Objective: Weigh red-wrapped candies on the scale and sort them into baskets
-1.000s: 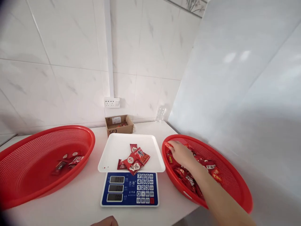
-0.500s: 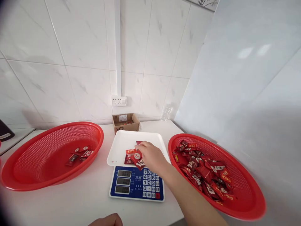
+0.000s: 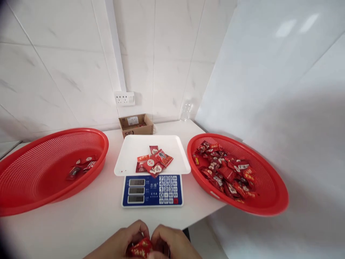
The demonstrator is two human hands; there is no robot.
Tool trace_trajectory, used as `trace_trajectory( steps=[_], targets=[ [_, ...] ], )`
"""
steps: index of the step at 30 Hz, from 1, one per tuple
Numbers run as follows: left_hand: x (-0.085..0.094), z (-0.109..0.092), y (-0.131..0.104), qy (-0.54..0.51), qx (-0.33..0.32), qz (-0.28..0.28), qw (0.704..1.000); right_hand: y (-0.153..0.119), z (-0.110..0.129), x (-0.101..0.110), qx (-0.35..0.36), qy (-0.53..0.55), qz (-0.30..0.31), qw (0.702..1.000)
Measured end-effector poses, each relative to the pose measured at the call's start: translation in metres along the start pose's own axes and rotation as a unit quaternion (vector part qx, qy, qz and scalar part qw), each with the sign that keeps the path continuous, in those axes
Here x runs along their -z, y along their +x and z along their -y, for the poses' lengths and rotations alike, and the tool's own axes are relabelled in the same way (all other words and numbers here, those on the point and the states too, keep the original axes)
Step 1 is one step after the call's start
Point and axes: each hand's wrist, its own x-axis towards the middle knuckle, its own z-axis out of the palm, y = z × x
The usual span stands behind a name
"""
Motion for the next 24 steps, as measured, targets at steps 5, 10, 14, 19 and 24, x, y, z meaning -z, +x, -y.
trace_trajectory(
  steps=[5,10,14,19,24],
  targets=[
    [-0.009,-0.013,-0.015,0.015,0.026,-0.047,0.998,-0.001,0.014,-0.004,-0.017,-0.097,-0.023,0.995],
    [-0.006,-0.015,-0.017,0.006,0.028,-0.037,0.999,-0.002,0.013,-0.006,0.008,-0.108,-0.051,0.993],
    [-0.003,-0.014,-0.014,-0.036,0.010,-0.044,0.998,-0.001,0.012,-0.005,-0.002,-0.083,-0.053,0.995],
    [-0.003,-0.014,-0.011,-0.059,0.002,-0.039,0.997,-0.003,0.014,0.001,-0.015,-0.092,-0.050,0.994],
    [0.005,-0.002,-0.007,-0.064,-0.039,-0.029,0.997,-0.011,0.012,0.043,0.009,-0.073,-0.233,0.970]
  ],
)
